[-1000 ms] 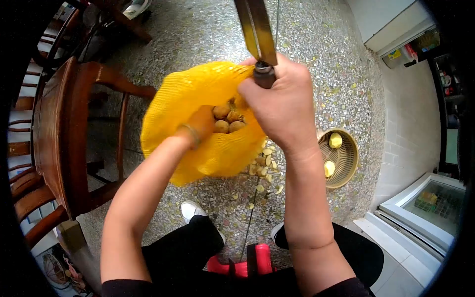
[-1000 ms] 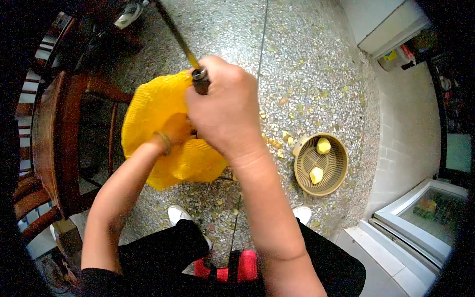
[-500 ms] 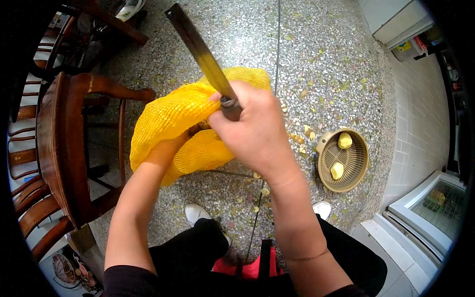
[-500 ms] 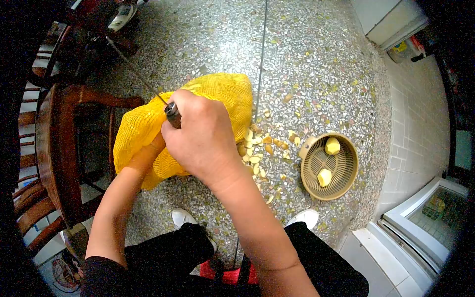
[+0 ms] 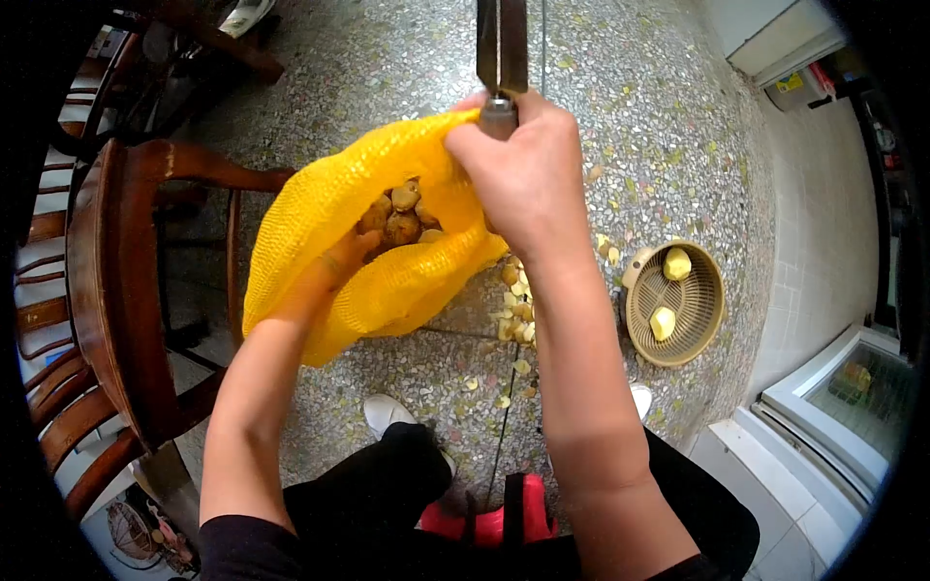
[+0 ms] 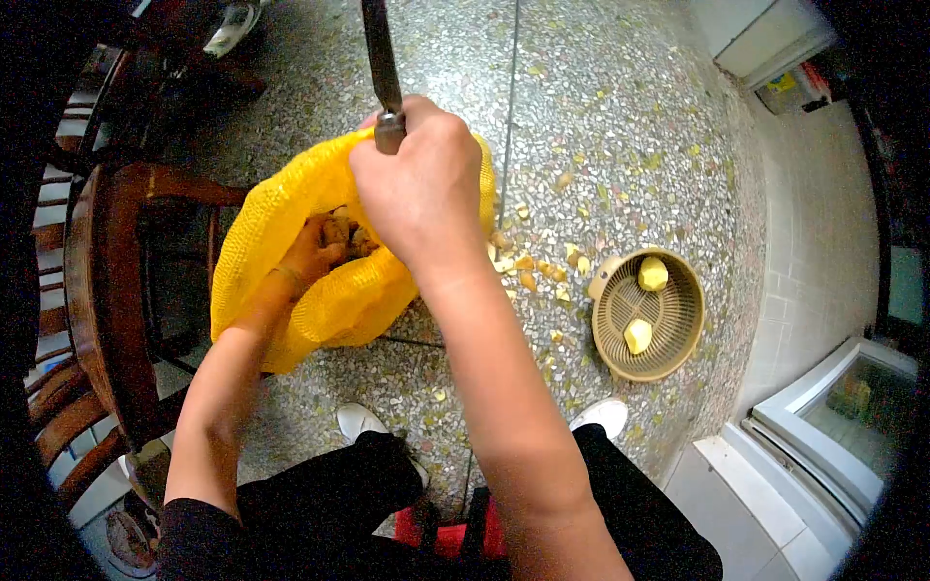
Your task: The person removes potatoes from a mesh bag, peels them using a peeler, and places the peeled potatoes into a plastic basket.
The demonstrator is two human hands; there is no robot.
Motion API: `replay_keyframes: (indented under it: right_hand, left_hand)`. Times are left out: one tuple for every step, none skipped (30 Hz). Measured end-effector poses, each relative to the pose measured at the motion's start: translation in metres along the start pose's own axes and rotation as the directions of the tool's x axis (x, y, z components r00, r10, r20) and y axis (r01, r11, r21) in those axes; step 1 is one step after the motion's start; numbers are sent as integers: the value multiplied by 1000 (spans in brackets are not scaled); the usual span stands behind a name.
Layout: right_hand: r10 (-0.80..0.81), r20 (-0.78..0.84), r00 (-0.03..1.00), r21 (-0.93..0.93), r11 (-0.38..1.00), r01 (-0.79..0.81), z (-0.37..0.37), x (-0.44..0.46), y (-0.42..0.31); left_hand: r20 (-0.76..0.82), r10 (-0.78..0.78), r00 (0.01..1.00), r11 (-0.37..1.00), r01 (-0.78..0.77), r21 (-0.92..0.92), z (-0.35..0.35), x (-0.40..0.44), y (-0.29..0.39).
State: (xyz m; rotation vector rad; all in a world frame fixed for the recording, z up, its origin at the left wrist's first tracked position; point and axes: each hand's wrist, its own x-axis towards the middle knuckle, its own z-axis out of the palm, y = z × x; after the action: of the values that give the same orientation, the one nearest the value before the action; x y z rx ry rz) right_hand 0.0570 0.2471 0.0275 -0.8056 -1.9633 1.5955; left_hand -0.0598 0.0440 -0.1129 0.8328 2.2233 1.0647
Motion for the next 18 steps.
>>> replay_keyframes:
  right_hand:
    - [-32, -34, 999, 101, 994, 35, 1, -1, -4]
    - [-65, -69, 995, 198, 977, 77, -1, -5, -12]
    - [19, 9, 1000, 192, 981, -20, -10, -14, -24]
    - [-7, 1, 1000, 191, 982, 7, -16, -23, -29]
    - [-86, 19, 996, 211, 974, 80, -22, -33, -27]
    - [-166, 35, 986, 228, 961, 154, -29, -42, -24]
    - [-203, 46, 978, 191, 963, 191, -42, -53, -21]
    - [-98, 26, 995, 171, 981, 92, -60, -72, -34]
    - [8, 6, 1000, 157, 988, -9, -78, -92, -47]
    - [104, -15, 994, 170, 980, -100, -94, -105, -55]
    - [31, -79, 996, 176, 984, -17, -109, -116, -58]
    - [-28, -140, 990, 182, 982, 54, -123, -127, -56]
    - [-29, -158, 987, 249, 966, 68, -138, -140, -57]
    - [10, -173, 985, 320, 946, 47, -149, -159, -74]
    - [46, -193, 980, 336, 942, 22, -159, -175, -83]
    - [86, -215, 973, 352, 936, -5, -168, -191, -89]
    - [80, -230, 970, 354, 935, 7, -178, -207, -94]
    - [126, -175, 976, 342, 938, -60, -187, -222, -97]
  left_hand:
    - [27, -6, 1000, 996, 8, -92, -7, -6, 7]
    - [58, -12, 998, 980, 23, -196, -10, -15, 18]
    - [81, -22, 996, 961, 44, -274, -15, -23, 30]
    - [103, -32, 994, 935, 66, -349, -19, -31, 43]
    - [160, -51, 986, 863, 124, -490, -25, -42, 65]
    - [226, -55, 973, 768, 186, -613, -30, -54, 90]
    - [276, 49, 960, 599, 193, -777, -34, -70, 131]
    - [264, 84, 961, 596, 164, -786, -40, -84, 143]
    - [383, 104, 918, 521, 277, -807, -50, -96, 153]
    - [451, 137, 882, 481, 339, -808, -55, -108, 166]
    - [516, 169, 840, 446, 402, -800, -60, -121, 183]
    - [500, 195, 844, 443, 380, -812, -60, -134, 199]
    - [494, 245, 834, 425, 366, -828, -60, -147, 214]
    - [492, 291, 821, 414, 356, -838, -61, -160, 228]
    - [503, 267, 822, 412, 375, -830, -60, -170, 240]
    - [506, 279, 816, 423, 369, -827, -58, -180, 253]
    - [472, 291, 832, 461, 311, -831, -54, -192, 266]
    - [439, 303, 846, 495, 253, -831, -48, -204, 278]
